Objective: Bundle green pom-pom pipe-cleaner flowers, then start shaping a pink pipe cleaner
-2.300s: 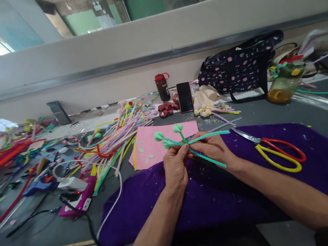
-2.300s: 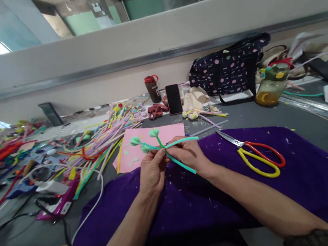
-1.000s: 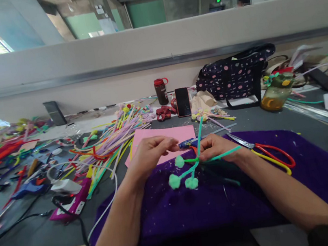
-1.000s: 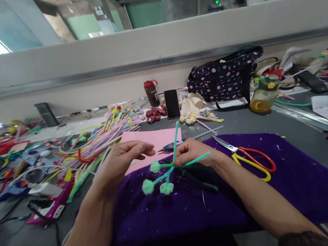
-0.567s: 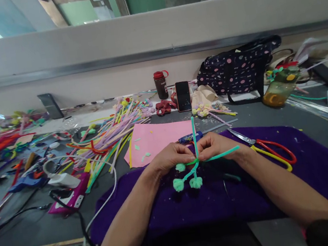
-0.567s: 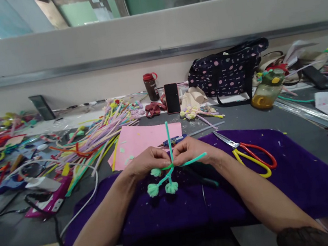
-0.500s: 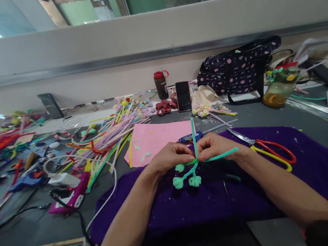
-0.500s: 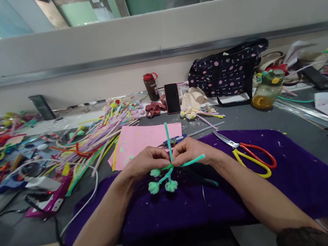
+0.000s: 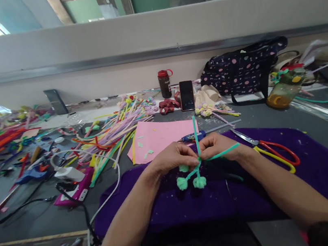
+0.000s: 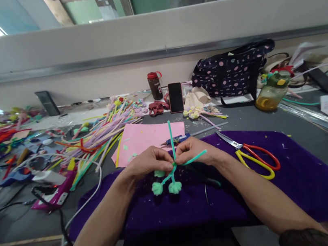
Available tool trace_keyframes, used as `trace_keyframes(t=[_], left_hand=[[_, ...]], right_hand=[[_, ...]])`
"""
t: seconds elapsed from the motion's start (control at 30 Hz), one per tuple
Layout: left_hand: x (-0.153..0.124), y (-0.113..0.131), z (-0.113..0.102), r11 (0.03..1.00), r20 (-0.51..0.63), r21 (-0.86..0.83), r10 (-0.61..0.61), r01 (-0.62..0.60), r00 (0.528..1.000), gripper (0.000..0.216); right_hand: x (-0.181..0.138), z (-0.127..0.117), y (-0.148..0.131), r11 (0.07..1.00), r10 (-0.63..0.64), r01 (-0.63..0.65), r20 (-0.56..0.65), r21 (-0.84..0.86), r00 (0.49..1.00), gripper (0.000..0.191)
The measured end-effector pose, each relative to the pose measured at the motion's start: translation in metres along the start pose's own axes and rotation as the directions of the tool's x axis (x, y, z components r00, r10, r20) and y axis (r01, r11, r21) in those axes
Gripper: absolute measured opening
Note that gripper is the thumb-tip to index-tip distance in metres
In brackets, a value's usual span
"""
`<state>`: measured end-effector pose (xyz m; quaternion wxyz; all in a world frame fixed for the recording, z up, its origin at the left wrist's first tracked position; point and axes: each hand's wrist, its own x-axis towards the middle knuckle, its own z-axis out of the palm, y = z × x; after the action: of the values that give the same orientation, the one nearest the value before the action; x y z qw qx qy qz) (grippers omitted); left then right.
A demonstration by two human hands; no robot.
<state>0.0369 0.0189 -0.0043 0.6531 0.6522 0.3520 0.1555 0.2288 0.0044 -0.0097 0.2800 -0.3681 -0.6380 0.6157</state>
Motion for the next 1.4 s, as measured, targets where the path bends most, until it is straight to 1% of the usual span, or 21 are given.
trace_keyframes(t=[0.23,0.33,0.43,0.53,0.6,0.67,0.73,0.83,0.9,0.97,1.0,1.07,1.13,1.2,1.33,1.4], left_hand=[[-0.001,0.002,0.002,0.998,0.014,0.024,0.060,-0.061,0.998,0.005],[-0.002,0.004,0.004,0.995,-0.004,0.047,0.084,-0.083,0.996,0.007],[-0.003,0.006,0.003,0.993,-0.065,0.052,0.106,-0.103,0.992,0.015],[-0.001,0.004,0.002,0.995,-0.146,0.041,0.096,-0.091,0.985,0.021],[0.001,0.002,0.001,0.995,-0.196,0.038,0.100,-0.094,0.975,0.020],[0.002,-0.001,0.002,0.992,-0.239,0.041,0.127,-0.121,0.963,0.018],[0.003,-0.002,0.002,0.988,-0.264,0.044,0.156,-0.150,0.952,0.016],[0.003,-0.001,0.001,0.986,-0.302,-0.002,0.160,-0.169,0.940,0.014],[0.002,0.000,0.000,0.984,-0.322,-0.073,0.132,-0.164,0.937,0.013],[0.002,0.000,0.000,0.975,-0.326,-0.151,0.105,-0.162,0.939,0.014],[0.002,0.000,-0.001,0.970,-0.321,-0.183,0.097,-0.162,0.942,0.015],[0.003,-0.001,0.000,0.963,-0.310,-0.215,0.088,-0.160,0.947,0.015],[0.004,-0.002,0.001,0.963,-0.306,-0.218,0.085,-0.157,0.948,0.016],[0.004,-0.002,0.003,0.962,-0.288,-0.222,0.090,-0.157,0.953,0.015],[0.005,-0.004,0.003,0.957,-0.225,-0.243,0.104,-0.159,0.969,0.014],[0.006,-0.005,0.003,0.956,-0.234,-0.240,0.109,-0.166,0.966,0.014]], right_hand=[[0.000,-0.002,0.004,1.000,-0.024,0.024,-0.004,0.006,1.000,0.017],[-0.001,-0.002,0.002,1.000,-0.015,0.015,-0.010,0.004,1.000,0.016],[-0.002,-0.002,0.001,1.000,-0.019,0.019,-0.034,-0.004,0.999,0.017],[0.000,0.001,0.003,0.999,-0.037,0.035,-0.070,-0.035,0.997,0.019],[0.002,0.004,0.006,0.998,-0.051,0.044,-0.144,-0.052,0.988,0.020],[0.004,0.006,0.007,0.997,-0.062,0.047,-0.238,-0.069,0.969,0.023],[0.004,0.008,0.007,0.996,-0.073,0.054,-0.289,-0.074,0.954,0.027],[0.000,0.007,0.004,0.994,-0.103,0.086,-0.276,-0.074,0.956,0.023],[-0.002,0.005,0.001,0.986,-0.142,0.111,-0.260,-0.128,0.955,0.016],[-0.004,0.004,-0.002,0.957,-0.216,0.156,-0.242,-0.245,0.946,0.017],[-0.005,0.004,-0.003,0.930,-0.272,0.192,-0.235,-0.313,0.933,0.018],[-0.005,0.005,-0.004,0.859,-0.399,0.278,-0.224,-0.430,0.889,0.016],[-0.005,0.005,-0.005,0.795,-0.491,0.336,-0.210,-0.504,0.846,0.012],[-0.004,0.006,-0.004,0.758,-0.528,0.356,-0.194,-0.547,0.827,0.010],[-0.004,0.005,-0.004,0.711,-0.549,0.345,-0.177,-0.612,0.817,0.009],[-0.005,0.005,-0.003,0.679,-0.562,0.344,-0.157,-0.649,0.812,0.009]])
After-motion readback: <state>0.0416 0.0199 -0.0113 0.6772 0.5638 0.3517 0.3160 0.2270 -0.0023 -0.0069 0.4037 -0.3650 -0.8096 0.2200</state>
